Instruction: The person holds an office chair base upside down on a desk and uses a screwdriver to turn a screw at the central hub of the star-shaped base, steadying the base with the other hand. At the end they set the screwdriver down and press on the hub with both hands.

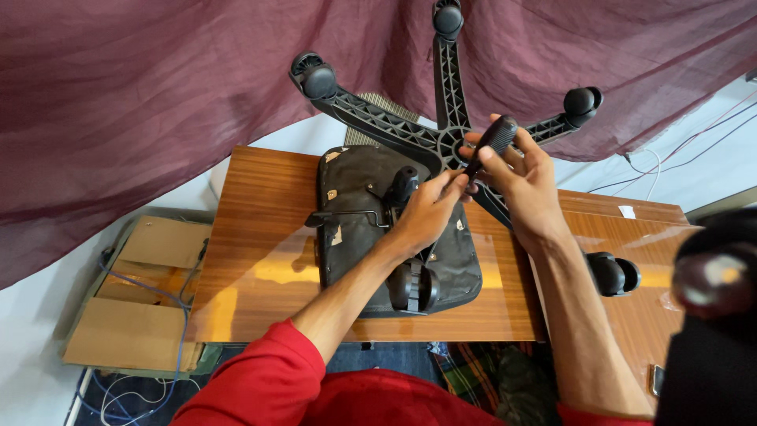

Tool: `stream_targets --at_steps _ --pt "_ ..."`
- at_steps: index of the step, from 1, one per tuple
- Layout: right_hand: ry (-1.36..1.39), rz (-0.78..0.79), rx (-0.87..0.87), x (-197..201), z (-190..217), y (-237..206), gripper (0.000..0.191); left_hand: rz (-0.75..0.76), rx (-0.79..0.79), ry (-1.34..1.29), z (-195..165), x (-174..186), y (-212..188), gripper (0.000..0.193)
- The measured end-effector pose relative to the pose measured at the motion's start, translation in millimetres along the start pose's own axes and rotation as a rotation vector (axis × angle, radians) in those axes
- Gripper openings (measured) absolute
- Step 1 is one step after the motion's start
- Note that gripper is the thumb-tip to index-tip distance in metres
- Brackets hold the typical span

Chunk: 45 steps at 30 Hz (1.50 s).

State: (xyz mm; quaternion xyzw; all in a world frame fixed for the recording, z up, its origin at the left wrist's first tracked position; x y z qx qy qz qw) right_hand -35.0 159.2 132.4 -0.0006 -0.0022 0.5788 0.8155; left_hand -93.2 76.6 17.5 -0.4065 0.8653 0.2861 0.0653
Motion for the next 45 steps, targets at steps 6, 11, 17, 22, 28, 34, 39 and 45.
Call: stream_targets --at_steps 6,11,17,22,28,34,39,45 --pt "-0.441 -0.221 0.146 0 8 -3 0.035 -0.049 0.121 0.122 6 4 -3 0.049" --pt "-0.077 -0.066 -0.028 1 -1 1 0.033 -0.069 0.025 -0.022 4 3 7 0.040" --pt "-0.196 -0.076 0.039 0 -2 1 0.034 -0.075 0.078 -0.010 0 3 -1 0.035" --pt "-0.171 -0.101 -0.032 0 -5 3 0.034 -0.097 0.049 -0.031 -8 1 -1 0.035" --pt "-0.040 -0.023 -0.014 -3 3 3 0.038 -0.068 0.061 0.027 -10 1 0 0.039" --pt "-0.294 -0.203 -0.023 2 -2 5 0.036 -0.067 0.098 0.032 -7 0 -2 0.037" --pt "0.057 0.045 -0.054 -3 -1 4 0.041 -0.089 0.027 0.068 -8 1 1 0.038" --pt "-0.383 -0.176 0.094 -2 1 8 0.032 -0.090 0.091 0.061 -2 2 -2 0.037"
Point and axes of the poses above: each hand's wrist, its own y-axis towards the middle knuckle, its own x-axis out of the back of the hand, z = x × y, the point moved 7 cm from there along y, towards the middle knuckle, and after that the axes turned 9 degrees about -x, right-handed, at the moved point
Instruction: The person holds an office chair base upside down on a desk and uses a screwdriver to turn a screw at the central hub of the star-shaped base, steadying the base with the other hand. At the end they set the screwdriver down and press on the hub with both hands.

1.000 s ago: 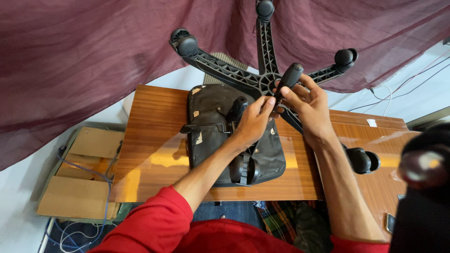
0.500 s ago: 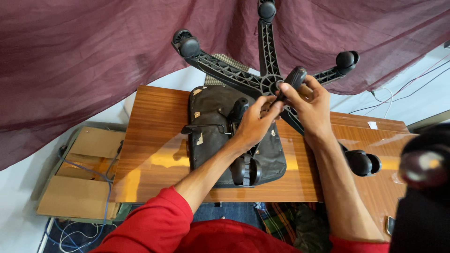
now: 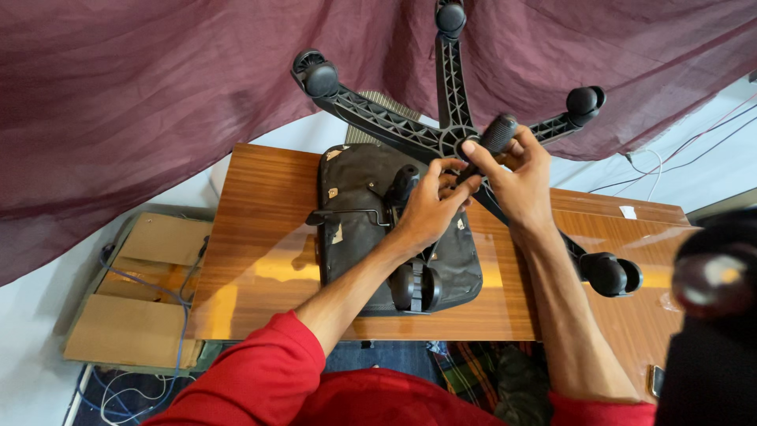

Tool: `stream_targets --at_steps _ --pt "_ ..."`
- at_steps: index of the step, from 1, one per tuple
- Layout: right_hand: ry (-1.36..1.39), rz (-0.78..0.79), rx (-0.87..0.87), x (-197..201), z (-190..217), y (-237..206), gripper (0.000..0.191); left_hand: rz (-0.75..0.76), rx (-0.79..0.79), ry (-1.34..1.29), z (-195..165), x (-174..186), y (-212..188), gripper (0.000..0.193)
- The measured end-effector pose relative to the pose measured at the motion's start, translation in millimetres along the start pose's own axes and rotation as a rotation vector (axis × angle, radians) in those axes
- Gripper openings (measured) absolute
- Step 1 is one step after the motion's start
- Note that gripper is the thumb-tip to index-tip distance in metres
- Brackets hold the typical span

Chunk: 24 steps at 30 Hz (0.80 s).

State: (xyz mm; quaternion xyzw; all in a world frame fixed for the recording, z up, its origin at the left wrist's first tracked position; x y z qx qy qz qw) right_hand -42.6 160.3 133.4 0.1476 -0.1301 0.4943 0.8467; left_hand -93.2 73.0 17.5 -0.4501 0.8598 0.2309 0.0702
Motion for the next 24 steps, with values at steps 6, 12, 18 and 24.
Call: stream_targets --at_steps 6,12,18,24 --pt "0.432 0.212 -0.192 -4.2 -2.5 -3.5 0.035 0.021 -0.060 -0.150 -2.8 0.3 3.1 0.039" --pt "0.134 0.093 -0.015 -2.8 4.1 -3.7 0.039 -0.046 -0.055 -0.019 -0.9 3.6 0.9 0.040" --pt "0.411 0.198 -0.145 -2.4 -1.7 0.8 0.040 0.015 -0.024 -0.212 4.8 -1.5 5.7 0.039" --pt "0.197 0.137 0.014 -1.4 4.2 1.6 0.040 -0.017 -0.133 0.056 -2.2 3.1 1.5 0.038"
Point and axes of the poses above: each hand's wrist, its own y-axis towards the middle knuckle, its own x-axis out of the back of the hand, z = x × y, the point moved 7 cm from there along y, towards the middle knuckle, and after that the axes turned 9 degrees about -x, right-handed, at the moved point
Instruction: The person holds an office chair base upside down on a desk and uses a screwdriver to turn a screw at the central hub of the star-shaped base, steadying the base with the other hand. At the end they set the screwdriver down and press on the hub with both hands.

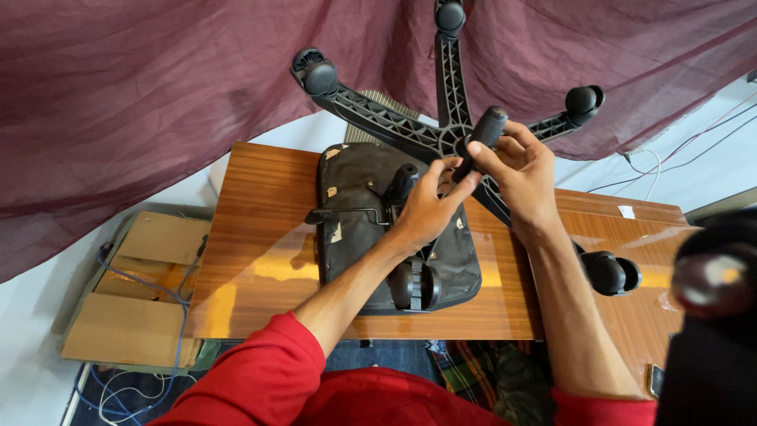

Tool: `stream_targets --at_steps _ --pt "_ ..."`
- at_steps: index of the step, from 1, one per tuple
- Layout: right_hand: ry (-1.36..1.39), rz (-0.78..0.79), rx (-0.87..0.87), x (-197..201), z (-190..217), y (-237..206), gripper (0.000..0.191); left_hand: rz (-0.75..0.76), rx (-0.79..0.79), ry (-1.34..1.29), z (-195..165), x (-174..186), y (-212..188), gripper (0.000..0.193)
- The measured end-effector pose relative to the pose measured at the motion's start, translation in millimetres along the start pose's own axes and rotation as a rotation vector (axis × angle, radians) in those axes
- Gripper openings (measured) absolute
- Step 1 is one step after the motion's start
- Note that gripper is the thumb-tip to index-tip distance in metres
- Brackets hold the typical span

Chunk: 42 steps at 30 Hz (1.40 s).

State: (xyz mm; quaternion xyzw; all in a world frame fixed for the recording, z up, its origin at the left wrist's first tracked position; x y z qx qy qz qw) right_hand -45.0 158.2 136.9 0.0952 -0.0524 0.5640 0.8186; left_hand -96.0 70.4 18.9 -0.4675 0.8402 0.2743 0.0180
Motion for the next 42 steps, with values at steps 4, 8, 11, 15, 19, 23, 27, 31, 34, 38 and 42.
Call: stream_targets --at_steps 4,8,11,15,19,23,27,31,34,38,42 --pt "-0.051 -0.065 -0.043 4 -4 2 0.035 0.015 0.092 -0.185 9 -5 2 0.034" --pt "0.220 0.056 -0.107 2 -2 2 0.043 0.022 0.047 -0.220 7 -5 5 0.037" --pt "0.096 -0.003 -0.070 0 2 2 0.043 0.025 0.022 -0.033 3 -2 2 0.036" --pt "-0.132 -0.151 -0.109 4 0 0 0.041 0.042 0.045 -0.119 1 -4 0 0.033" --pt "0.175 0.049 -0.116 0 3 -2 0.042 0.035 0.100 -0.142 5 -4 3 0.037" --pt "0.083 0.048 -0.084 -2 4 -3 0.044 0.001 0.092 -0.168 7 -2 1 0.032" --pt "-0.198 -0.144 -0.081 3 4 -2 0.041 0.068 -0.026 -0.028 1 -2 0 0.033" --pt "0.181 0.086 -0.135 -2 6 -3 0.042 0.051 0.049 -0.090 4 -1 2 0.040" --pt "0.120 0.097 -0.112 -1 6 -3 0.042 0.016 0.057 -0.092 -1 1 3 0.040" --pt "-0.188 -0.072 -0.073 4 2 1 0.034 0.046 -0.035 0.002 -10 2 2 0.041" --pt "0.103 0.037 -0.067 2 1 -1 0.034 0.064 0.056 0.019 -1 1 3 0.043"
Point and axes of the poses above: each hand's wrist, its own y-axis towards the middle knuckle, its own x-axis out of the back of the hand, z = x × y, the point moved 7 cm from there along y, towards the middle knuckle, and after that the axes turned 9 degrees about -x, right-handed, at the moved point
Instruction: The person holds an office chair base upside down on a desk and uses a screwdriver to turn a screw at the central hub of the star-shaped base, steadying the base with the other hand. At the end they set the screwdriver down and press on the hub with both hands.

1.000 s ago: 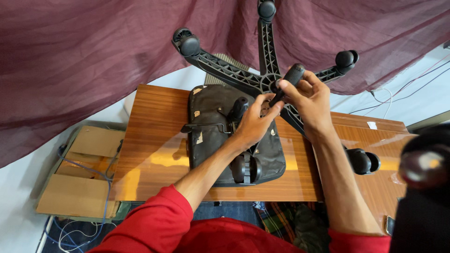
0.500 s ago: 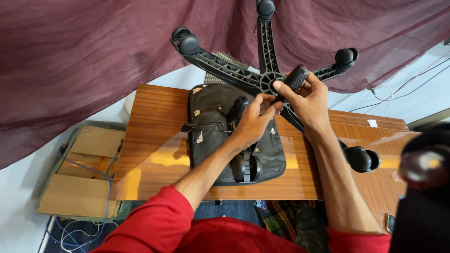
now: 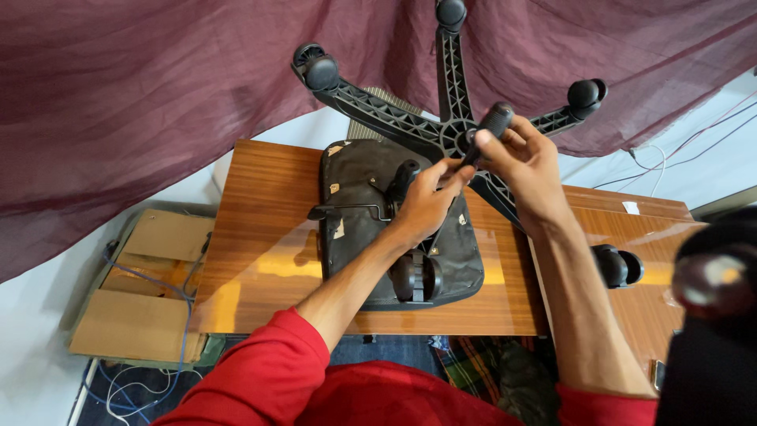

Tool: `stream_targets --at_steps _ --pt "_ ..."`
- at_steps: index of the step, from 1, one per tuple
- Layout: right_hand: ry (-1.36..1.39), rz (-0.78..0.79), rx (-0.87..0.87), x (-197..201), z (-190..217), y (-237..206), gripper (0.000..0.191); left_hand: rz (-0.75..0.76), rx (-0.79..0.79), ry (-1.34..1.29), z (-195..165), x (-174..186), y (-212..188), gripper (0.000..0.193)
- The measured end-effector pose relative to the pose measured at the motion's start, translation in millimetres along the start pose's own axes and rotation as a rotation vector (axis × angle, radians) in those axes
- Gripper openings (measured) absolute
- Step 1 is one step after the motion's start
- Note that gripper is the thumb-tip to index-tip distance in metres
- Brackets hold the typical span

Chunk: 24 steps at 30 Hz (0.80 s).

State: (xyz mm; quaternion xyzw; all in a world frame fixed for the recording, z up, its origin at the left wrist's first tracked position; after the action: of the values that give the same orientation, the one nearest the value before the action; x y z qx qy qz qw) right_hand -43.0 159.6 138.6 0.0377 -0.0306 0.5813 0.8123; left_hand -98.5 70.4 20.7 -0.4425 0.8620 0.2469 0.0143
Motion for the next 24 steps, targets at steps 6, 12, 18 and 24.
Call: stream_targets --at_steps 6,12,18,24 --pt "-0.110 -0.005 0.069 -2.5 4.0 -2.1 0.050 -0.104 0.013 0.015 -0.8 5.1 1.0 0.055" --pt "-0.080 0.016 0.041 -7.3 5.4 -0.7 0.043 -0.018 -0.055 -0.132 -2.5 -0.6 2.7 0.044" --pt "-0.004 0.065 -0.015 -7.1 3.0 2.6 0.041 -0.066 0.029 -0.080 -1.8 1.7 1.1 0.048" --pt "-0.297 -0.141 -0.036 -0.4 -2.5 2.4 0.033 -0.013 -0.007 -0.197 -6.7 -3.0 -0.1 0.036"
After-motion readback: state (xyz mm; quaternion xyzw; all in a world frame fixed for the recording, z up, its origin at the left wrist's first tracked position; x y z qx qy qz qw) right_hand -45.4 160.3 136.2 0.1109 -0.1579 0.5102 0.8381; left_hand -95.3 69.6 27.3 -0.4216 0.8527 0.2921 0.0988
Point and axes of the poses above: each hand's wrist, its own y-axis towards the middle knuckle, its own x-axis out of the back of the hand, z = x × y, the point moved 7 cm from there along y, towards the middle knuckle, and after that the axes turned 9 degrees about -x, right-handed, at the moved point
